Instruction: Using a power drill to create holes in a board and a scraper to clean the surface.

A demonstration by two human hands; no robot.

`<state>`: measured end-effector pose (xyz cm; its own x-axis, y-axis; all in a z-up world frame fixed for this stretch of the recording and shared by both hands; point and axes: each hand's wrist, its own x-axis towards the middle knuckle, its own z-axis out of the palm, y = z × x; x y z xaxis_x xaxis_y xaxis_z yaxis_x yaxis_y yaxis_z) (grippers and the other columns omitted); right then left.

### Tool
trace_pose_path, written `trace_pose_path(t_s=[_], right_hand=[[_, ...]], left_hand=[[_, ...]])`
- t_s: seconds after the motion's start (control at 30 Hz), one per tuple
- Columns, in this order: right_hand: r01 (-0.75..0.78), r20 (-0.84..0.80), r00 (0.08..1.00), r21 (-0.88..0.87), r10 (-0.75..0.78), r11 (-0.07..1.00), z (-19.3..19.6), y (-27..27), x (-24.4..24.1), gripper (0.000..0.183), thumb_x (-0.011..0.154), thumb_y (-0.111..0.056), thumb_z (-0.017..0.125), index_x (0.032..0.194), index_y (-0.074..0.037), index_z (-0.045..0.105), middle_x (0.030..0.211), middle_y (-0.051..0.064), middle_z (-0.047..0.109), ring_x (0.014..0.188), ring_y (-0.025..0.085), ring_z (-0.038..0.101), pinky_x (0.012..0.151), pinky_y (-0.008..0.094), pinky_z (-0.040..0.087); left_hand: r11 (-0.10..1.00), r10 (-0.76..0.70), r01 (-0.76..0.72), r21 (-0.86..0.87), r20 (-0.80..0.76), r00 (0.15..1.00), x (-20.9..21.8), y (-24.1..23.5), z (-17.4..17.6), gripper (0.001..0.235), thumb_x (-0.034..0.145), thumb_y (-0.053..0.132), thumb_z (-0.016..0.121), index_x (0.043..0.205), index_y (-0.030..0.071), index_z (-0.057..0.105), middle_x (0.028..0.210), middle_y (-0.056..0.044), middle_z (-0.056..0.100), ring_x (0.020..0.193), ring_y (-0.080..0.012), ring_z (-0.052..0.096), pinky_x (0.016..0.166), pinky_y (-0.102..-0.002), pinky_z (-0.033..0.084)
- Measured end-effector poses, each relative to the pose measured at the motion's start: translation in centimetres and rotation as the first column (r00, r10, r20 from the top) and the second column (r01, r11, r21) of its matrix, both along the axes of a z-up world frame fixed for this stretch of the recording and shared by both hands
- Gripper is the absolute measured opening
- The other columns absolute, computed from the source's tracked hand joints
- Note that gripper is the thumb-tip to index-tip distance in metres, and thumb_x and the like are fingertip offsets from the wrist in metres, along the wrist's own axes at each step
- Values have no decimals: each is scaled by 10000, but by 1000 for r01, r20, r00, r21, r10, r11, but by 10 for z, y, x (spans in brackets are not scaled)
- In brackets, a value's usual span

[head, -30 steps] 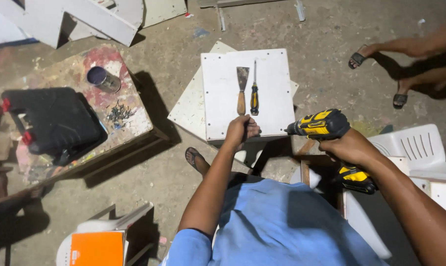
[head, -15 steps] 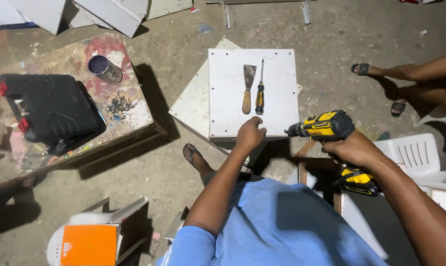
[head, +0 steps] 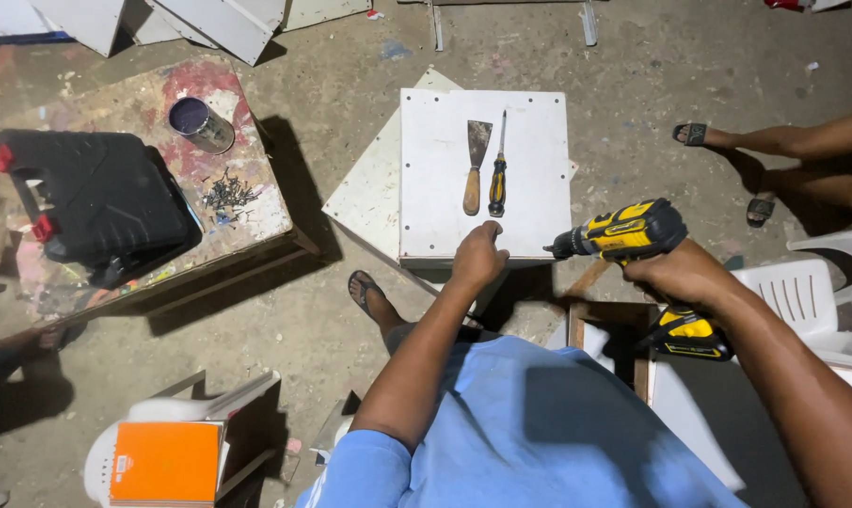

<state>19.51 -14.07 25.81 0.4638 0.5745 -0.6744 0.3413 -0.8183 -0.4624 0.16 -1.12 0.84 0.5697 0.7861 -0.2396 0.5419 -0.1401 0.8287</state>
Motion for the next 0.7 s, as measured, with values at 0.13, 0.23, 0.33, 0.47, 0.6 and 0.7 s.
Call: trace_pose_path(t_s=[0.13, 0.23, 0.33, 0.47, 0.6, 0.7], right_hand=[[89, -68, 994, -2, -88, 996, 2, 0, 5, 211, 844, 51, 582, 1012, 68, 709, 725, 243, 652, 606, 306, 585, 563, 438, 478], [24, -31, 999, -62, -26, 998, -24, -4, 27, 105, 818, 31, 590, 727, 64, 630, 613, 227, 622, 532, 290, 536, 522, 411, 417], [-371, -12, 927, 102, 374, 923, -65, -16, 63, 633, 751, 9, 740, 1363, -141, 689, 1386, -8, 711, 1243, 127, 635, 1145, 293, 438], [-625, 173, 701, -318, 692, 713, -43, 3, 59, 425, 811, -362, 779, 1220, -250, 751, 1196, 43, 809, 1047, 242, 790, 939, 419, 631], [-491, 57, 851, -261, 522, 831, -39, 33, 64, 556, 808, -87, 794, 1341, -210, 693, 1302, 89, 762, 1177, 255, 726, 1067, 417, 553], [-272, 47, 956, -234, 290, 933, 1, 44, 24, 31, 733, 21, 655, 727, 12, 684, 636, 155, 658, 562, 232, 528, 505, 370, 394]], left_hand=[[998, 14, -16, -65, -37, 999, -1, 0, 10, 433, 843, 170, 704, 1257, 94, 599, 1112, -149, 694, 1003, -356, 669, 843, -490, 531], [999, 27, -27, -23, -18, 999, 0, 1, 0, 415, 805, 165, 699, 1205, 107, 602, 1057, -150, 698, 996, -372, 666, 858, -494, 517], [1000, 5, -5, -7, -17, 1000, 2, 1, 4, 404, 828, 166, 718, 1205, 105, 586, 1140, -170, 686, 1035, -396, 658, 872, -507, 504], [1000, -6, 6, -12, -63, 998, 2, 1, 10, 396, 825, 162, 682, 1199, 112, 562, 1181, -164, 673, 1064, -416, 643, 870, -527, 501], [1000, -7, 5, -16, -75, 997, 2, 2, 13, 390, 826, 152, 671, 1198, 113, 557, 1177, -157, 677, 1049, -414, 646, 853, -523, 507], [1000, 7, -9, -24, -65, 998, 2, 1, 13, 397, 821, 159, 670, 1199, 122, 554, 1182, -159, 672, 1073, -412, 637, 874, -529, 495]])
